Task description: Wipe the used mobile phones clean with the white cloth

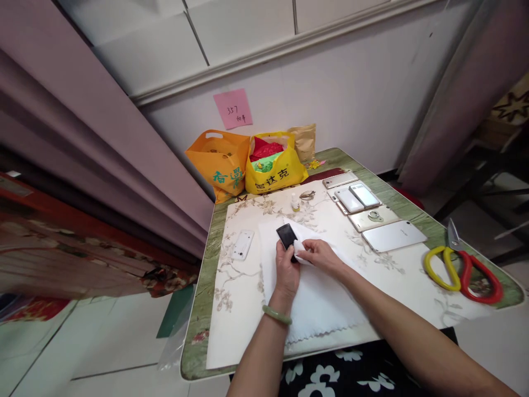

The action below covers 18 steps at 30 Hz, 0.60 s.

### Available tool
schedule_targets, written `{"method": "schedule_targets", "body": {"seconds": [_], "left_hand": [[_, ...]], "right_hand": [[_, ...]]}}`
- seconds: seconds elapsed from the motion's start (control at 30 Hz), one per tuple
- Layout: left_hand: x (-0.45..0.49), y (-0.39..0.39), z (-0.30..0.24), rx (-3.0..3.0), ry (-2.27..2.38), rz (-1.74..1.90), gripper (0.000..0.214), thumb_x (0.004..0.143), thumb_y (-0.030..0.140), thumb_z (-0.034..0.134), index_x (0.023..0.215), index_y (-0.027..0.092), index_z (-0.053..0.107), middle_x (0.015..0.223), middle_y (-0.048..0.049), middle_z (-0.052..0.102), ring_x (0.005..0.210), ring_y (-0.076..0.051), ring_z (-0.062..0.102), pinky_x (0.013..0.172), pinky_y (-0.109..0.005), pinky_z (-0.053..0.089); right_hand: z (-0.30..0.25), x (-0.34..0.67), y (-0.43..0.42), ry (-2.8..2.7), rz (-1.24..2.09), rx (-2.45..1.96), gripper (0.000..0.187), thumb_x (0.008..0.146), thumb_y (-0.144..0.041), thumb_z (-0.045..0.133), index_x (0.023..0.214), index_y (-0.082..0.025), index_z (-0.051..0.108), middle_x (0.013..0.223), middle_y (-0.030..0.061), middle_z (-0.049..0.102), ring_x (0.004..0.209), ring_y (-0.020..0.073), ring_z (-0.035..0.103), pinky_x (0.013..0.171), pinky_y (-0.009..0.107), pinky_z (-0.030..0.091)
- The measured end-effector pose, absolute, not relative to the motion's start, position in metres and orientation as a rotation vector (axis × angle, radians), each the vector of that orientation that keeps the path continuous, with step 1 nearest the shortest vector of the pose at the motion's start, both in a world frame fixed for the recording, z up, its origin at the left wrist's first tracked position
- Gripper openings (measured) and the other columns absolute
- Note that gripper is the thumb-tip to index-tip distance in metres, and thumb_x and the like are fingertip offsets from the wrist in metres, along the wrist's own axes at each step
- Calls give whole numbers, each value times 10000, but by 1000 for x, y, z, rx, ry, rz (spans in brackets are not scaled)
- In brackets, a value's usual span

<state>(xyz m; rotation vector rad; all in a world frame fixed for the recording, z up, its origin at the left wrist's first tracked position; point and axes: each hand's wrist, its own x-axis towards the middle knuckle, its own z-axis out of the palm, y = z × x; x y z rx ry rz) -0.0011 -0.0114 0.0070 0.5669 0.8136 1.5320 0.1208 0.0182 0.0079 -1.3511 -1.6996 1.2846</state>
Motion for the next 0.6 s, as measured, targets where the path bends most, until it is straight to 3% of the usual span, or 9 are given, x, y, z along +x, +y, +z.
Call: {"method": "schedule_targets", "body": {"seconds": [0.13,0.23,0.4,0.6], "left_hand": [[-2,-9,3,577,987,1652,237,739,316,733,920,186,652,840,0,655,766,-126,598,754,-255,459],[-4,-8,2,669,1183,1736,241,686,290,779,860,171,660,777,13,645,738,-117,584,727,-236,455],[-6,-12,6,791,1187,1624,313,696,311,777,917,182,597,774,1,672,629,-102,589,576,-201,452],[-10,-13,7,883,1184,1351,384,681,393,769,904,175,544,613,36,609,392,-101,538,380,-208,424]], "right_hand": [[5,122,16,-1768,1156,-1315,371,794,-477,547,570,-201,440,506,-59,364,521,103,352,482,223,253],[0,123,18,-1658,1231,-1287,394,835,-512,482,591,-203,475,510,-42,403,526,117,384,481,224,281],[-5,122,20,-1544,1232,-1317,421,874,-536,412,645,-203,526,530,-24,471,544,136,444,494,234,320],[-1,120,16,-1514,1189,-1339,390,880,-529,420,694,-206,536,549,-25,493,558,135,453,510,235,336]]}}
